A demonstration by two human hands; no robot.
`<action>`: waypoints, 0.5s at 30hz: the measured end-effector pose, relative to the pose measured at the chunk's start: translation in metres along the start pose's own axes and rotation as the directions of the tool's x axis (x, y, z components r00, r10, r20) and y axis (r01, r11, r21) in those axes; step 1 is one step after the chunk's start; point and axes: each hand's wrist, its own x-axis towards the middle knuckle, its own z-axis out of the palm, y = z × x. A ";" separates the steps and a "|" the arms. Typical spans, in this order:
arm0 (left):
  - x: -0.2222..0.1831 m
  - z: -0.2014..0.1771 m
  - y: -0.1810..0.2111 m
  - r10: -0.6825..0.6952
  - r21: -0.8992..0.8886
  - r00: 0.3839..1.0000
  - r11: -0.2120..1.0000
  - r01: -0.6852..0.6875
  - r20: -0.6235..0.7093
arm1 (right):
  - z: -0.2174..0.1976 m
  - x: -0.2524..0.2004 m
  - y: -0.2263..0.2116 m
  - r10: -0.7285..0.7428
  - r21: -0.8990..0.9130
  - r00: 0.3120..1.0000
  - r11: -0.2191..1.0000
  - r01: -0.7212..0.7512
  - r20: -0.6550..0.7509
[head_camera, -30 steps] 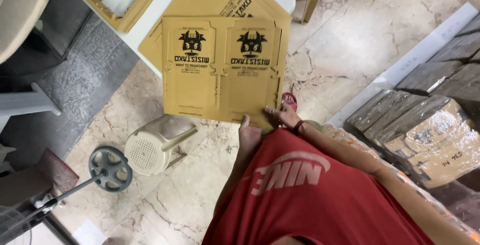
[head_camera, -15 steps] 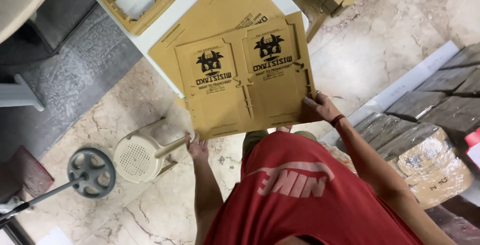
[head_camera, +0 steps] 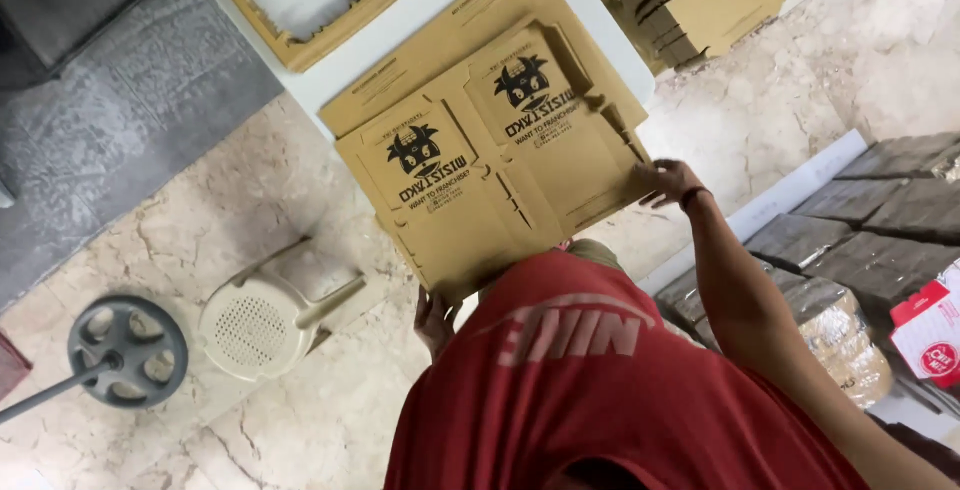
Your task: Manually stripping waste material from die-cut cardboard box flats and stacking the finished flats in a factory setting.
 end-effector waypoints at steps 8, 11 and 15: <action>0.035 0.016 0.006 0.179 0.168 0.975 0.973 -0.156 -0.129 | 0.034 -0.010 -0.048 -0.082 0.158 0.994 0.983 0.092 -0.074; 0.020 0.045 0.028 0.223 0.213 0.965 0.958 -0.191 -0.139 | 0.026 0.032 -0.025 0.011 0.271 1.000 0.963 -0.009 -0.008; 0.026 0.053 0.034 0.211 0.333 0.969 0.929 -0.158 -0.127 | 0.016 0.046 -0.043 0.029 0.330 1.000 0.944 -0.026 -0.003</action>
